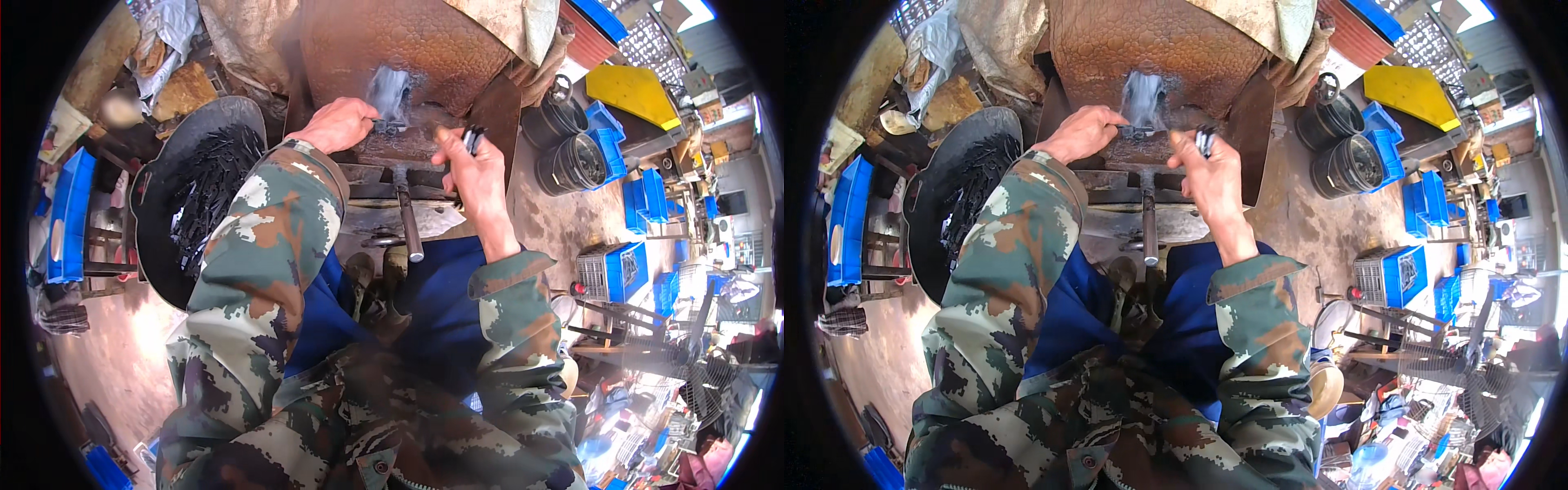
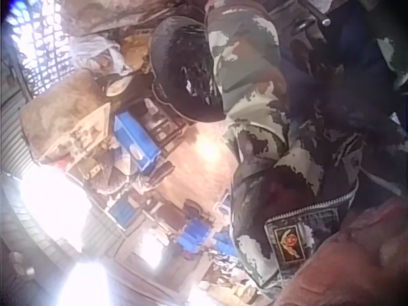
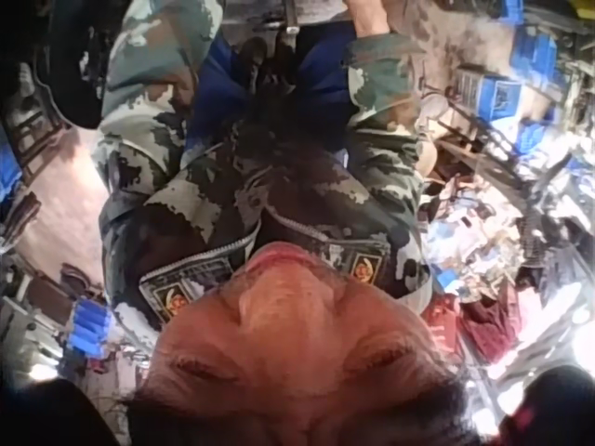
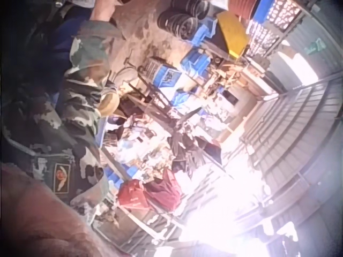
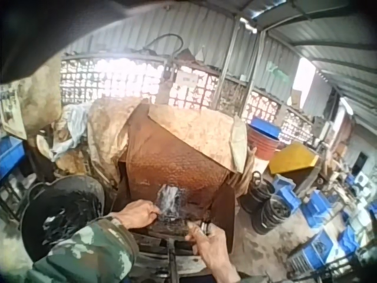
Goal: Manufacturing metal parts by pressing them in a machine and measuring dimensions with a caliper.
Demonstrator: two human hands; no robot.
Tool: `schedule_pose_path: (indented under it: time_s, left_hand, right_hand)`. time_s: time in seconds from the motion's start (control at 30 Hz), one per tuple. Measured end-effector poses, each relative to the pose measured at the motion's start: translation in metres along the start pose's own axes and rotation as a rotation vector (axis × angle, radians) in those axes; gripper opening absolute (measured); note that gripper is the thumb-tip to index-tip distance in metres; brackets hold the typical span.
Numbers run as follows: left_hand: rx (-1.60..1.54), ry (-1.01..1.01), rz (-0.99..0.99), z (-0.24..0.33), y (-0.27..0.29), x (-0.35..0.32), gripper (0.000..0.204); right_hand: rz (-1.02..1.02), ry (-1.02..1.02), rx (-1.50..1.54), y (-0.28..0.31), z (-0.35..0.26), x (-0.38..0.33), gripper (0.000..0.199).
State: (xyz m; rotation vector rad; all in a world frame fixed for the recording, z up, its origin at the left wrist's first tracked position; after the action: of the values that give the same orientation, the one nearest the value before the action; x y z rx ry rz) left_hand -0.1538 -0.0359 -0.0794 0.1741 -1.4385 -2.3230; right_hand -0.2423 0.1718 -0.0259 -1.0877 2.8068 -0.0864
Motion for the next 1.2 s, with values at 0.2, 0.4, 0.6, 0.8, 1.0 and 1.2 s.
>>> schedule_pose_path:
  time_s: [0.2, 0.4, 0.6, 0.8, 1.0, 1.2]
  left_hand:
    - [-0.152, 0.244, -0.122, -0.011, 0.014, -0.009, 0.034]
    - [-0.11, 0.337, 0.047, -0.029, 0.026, -0.017, 0.045]
    - [-0.165, 0.382, 0.167, -0.037, 0.03, -0.021, 0.044]
    - [-0.087, 0.191, 0.737, -0.014, 0.068, -0.016, 0.032]
    - [-0.196, 0.235, 0.691, 0.045, 0.067, -0.01, 0.023]
    - [-0.316, 0.241, 0.794, 0.045, 0.066, -0.015, 0.017]
  right_hand:
    - [-0.469, 0.455, -0.668, -0.031, -0.002, -0.031, 0.019]
    - [-0.706, 0.527, -0.913, -0.044, 0.027, -0.062, 0.05]
    - [-0.711, 0.523, -0.897, -0.045, 0.03, -0.058, 0.037]
    - [-0.361, 0.159, -0.371, -0.035, 0.017, -0.022, 0.034]
    - [-0.114, 0.335, -0.28, -0.036, -0.026, 0.032, 0.021]
    - [-0.075, 0.275, -0.199, -0.051, -0.03, 0.106, 0.023]
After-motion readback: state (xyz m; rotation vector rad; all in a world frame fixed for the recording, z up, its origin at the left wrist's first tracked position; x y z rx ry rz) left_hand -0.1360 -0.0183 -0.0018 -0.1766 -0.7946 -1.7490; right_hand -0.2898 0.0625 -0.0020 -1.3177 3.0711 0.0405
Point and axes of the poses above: each hand's wrist, its own x-axis towards the middle knuckle, its own y-axis out of the back of the hand, z = x × y, the point moved 9 cm from there along x, towards the middle knuckle, and after that the axes turned 5 degrees about x, right-handed, at the moved point
